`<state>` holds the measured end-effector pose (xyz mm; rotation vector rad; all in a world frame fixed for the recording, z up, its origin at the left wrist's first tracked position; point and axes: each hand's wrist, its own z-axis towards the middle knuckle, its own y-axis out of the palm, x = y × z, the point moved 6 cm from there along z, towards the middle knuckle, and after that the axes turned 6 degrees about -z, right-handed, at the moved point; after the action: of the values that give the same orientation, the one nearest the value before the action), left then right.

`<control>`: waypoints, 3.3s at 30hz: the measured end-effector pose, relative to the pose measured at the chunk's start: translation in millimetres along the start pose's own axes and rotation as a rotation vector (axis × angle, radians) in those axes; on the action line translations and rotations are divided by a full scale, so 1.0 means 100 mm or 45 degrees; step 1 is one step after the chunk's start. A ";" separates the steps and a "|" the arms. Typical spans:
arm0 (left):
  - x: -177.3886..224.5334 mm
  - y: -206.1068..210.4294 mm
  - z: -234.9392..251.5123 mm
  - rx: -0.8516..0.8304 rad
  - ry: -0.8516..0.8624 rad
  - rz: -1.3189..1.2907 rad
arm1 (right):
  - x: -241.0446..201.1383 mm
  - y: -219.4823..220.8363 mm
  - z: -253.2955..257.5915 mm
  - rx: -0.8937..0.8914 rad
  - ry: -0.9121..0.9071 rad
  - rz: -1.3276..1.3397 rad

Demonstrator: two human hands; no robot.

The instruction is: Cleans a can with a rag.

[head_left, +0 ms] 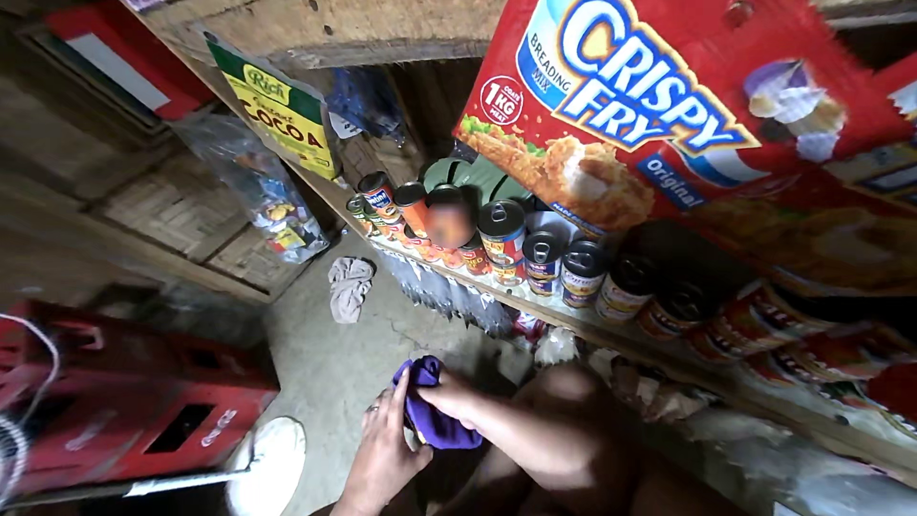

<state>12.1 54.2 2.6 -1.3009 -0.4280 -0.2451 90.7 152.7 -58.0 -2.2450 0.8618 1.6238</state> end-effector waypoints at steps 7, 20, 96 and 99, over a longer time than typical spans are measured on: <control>-0.12 -0.01 0.02 0.213 0.087 -0.504 | -0.46 -0.06 -0.42 -0.014 0.098 0.471; -0.02 -0.01 0.00 0.077 0.024 -0.016 | -0.06 -0.06 0.02 0.078 -0.068 -0.064; 0.00 0.06 -0.07 0.159 0.130 -0.313 | -0.11 -0.05 -0.09 -0.060 0.033 0.436; -0.07 0.07 -0.03 0.173 0.205 -0.445 | -0.47 -0.10 -0.42 -0.109 0.012 0.528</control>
<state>9.3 52.6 -7.3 -1.0597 -0.5243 -0.6000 119.6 154.9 -0.9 -2.2382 1.3567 1.8488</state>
